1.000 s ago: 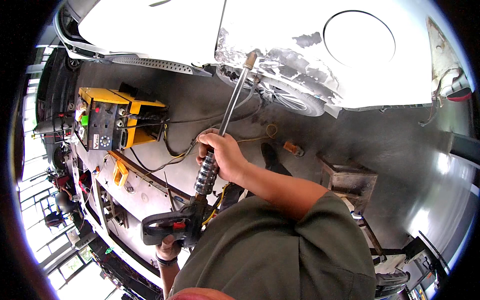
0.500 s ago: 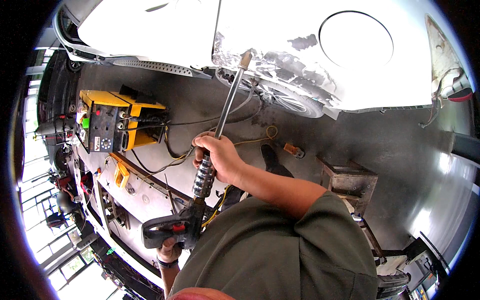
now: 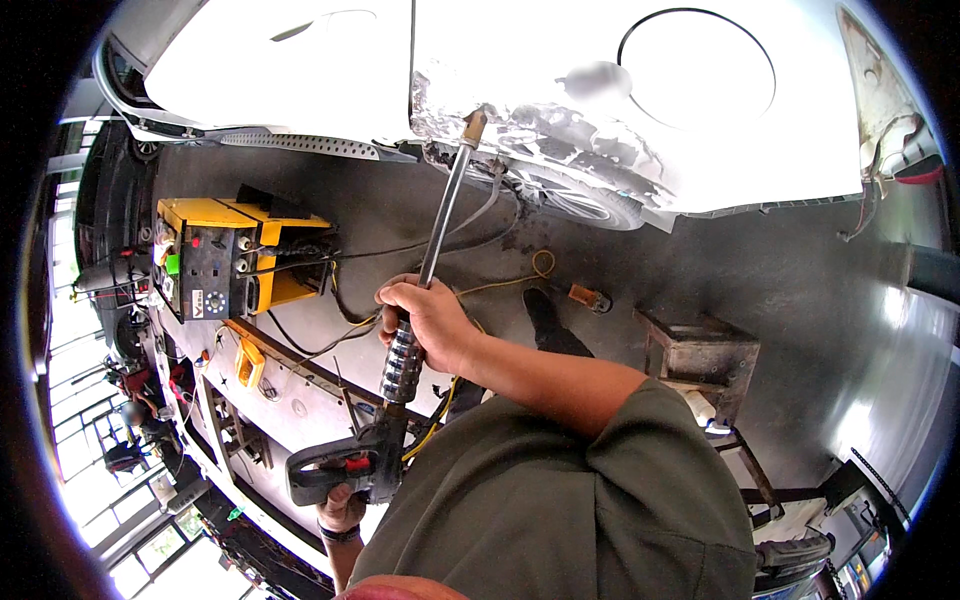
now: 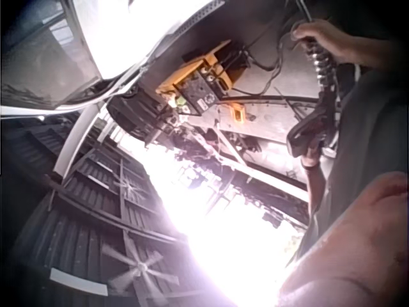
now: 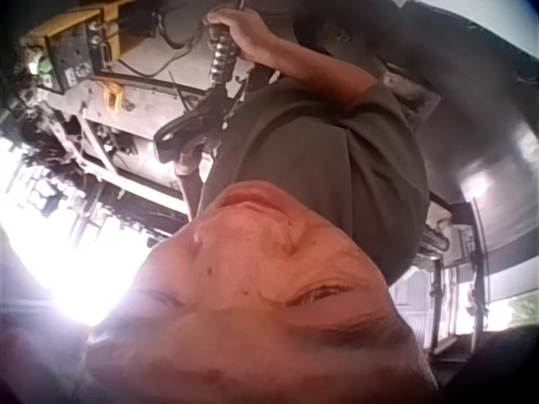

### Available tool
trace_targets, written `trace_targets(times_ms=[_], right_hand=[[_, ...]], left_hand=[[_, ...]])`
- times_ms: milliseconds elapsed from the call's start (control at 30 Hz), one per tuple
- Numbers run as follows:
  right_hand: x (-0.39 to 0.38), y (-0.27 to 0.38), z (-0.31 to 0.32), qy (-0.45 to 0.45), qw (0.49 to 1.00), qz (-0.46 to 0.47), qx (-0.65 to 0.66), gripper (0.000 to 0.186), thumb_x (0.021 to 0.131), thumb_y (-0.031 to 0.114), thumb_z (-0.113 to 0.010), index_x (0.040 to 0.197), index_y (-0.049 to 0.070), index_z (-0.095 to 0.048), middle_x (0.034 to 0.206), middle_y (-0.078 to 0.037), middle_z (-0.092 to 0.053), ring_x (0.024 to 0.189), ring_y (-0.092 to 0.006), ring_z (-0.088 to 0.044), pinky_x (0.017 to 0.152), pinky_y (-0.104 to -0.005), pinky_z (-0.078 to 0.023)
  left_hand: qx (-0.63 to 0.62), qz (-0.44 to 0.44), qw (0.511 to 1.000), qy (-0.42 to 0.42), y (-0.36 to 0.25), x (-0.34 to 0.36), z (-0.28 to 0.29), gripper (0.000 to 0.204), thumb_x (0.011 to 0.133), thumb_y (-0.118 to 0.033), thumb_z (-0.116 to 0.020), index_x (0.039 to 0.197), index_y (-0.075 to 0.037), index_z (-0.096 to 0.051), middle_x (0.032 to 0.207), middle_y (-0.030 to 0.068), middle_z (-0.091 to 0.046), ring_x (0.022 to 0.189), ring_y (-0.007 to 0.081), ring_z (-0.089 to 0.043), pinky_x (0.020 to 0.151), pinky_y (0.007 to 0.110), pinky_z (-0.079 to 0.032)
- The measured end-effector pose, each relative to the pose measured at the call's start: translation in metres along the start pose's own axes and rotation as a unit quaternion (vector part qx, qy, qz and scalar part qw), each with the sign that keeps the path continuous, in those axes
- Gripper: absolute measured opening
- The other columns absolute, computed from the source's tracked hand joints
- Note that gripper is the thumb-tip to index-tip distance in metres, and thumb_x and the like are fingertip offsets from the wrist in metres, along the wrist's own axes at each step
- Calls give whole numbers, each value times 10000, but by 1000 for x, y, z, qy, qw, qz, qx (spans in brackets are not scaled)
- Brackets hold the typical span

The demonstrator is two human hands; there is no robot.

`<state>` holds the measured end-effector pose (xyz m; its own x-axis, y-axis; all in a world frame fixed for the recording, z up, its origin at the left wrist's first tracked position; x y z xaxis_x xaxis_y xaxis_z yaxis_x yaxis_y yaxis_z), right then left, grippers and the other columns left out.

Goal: The person operates a spot welding slide hammer tool against the damaged rear quarter panel of a white car to pull out dents, generating visible sparks during the localized welds, and subsequently rubs the repaired surface with an open hand.

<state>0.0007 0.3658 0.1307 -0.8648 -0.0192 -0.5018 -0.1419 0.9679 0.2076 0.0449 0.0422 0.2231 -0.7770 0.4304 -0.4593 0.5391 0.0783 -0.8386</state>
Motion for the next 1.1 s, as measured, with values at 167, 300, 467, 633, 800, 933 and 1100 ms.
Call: trace_targets(times_ms=[167, 300, 467, 633, 800, 933, 1100], right_hand=[[2, -1, -1, 5, 1000, -5, 3, 160, 960, 188, -607, 1007, 36, -612, 709, -54, -579, 673, -223, -616, 674, -381, -521], [0, 2, -1, 6, 1000, -5, 26, 157, 936, 153, -626, 1032, 29, -608, 723, -69, -593, 670, -208, -606, 668, -377, -540], [11, 23, -1, 4, 1000, 22, -8, 343, 972, 201, -611, 1249, 2, -577, 757, -78, -591, 659, -220, -615, 645, -382, -543], [50, 100, 17, 38, 993, 114, -5, 430, 992, 256, -569, 1316, -25, -545, 650, -28, -561, 608, -221, -621, 639, -401, -547], [0, -4, -12, 60, 992, 105, -22, 229, 975, 224, -582, 1087, 29, -537, 694, -47, -550, 650, -212, -616, 666, -402, -537], [-21, -42, -18, 29, 998, 0, 53, 206, 950, 203, -592, 1076, 42, -568, 708, -38, -570, 715, -214, -629, 760, -396, -529], [-4, -28, -12, 12, 997, 24, 70, 121, 949, 167, -602, 1006, 60, -595, 731, -59, -588, 688, -206, -592, 719, -397, -536]], left_hand=[[13, -12, 1000, 6, 2, 1, 9, 587, 792, -214, -891, 1290, -43, -630, 1237, 115, -689, 1181, 314, -651, 1077, 526, -487], [11, 16, 1000, -13, -5, 1, 5, 571, 788, -203, -883, 1276, -40, -634, 1242, 121, -684, 1166, 315, -653, 1083, 498, -482], [4, -6, 999, -36, -15, 2, -15, 544, 780, -193, -882, 1244, -40, -641, 1229, 140, -686, 1174, 319, -648, 1057, 493, -499], [56, -32, 998, -15, -28, -1, -10, 532, 784, -212, -887, 1221, -33, -641, 1233, 168, -677, 1179, 321, -645, 1046, 500, -507], [57, -58, 996, -29, -38, -12, 6, 577, 792, -223, -880, 1268, -33, -615, 1238, 163, -656, 1193, 341, -629, 1060, 507, -496], [53, -42, 997, -32, -48, -21, 35, 588, 782, -244, -889, 1259, -34, -617, 1236, 148, -649, 1214, 341, -613, 1072, 515, -485], [64, -52, 996, -14, -41, -8, 17, 549, 772, -235, -906, 1213, -35, -648, 1222, 133, -674, 1175, 317, -645, 1050, 487, -510]])
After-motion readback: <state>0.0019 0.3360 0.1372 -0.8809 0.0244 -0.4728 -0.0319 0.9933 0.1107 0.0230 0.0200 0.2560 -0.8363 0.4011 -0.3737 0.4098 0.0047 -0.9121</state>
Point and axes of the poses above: each hand's wrist, its own x-axis towards the middle knuckle, its own z-axis out of the back of the hand, y = z × x, the point moved 2 cm from there along x, towards the middle knuckle
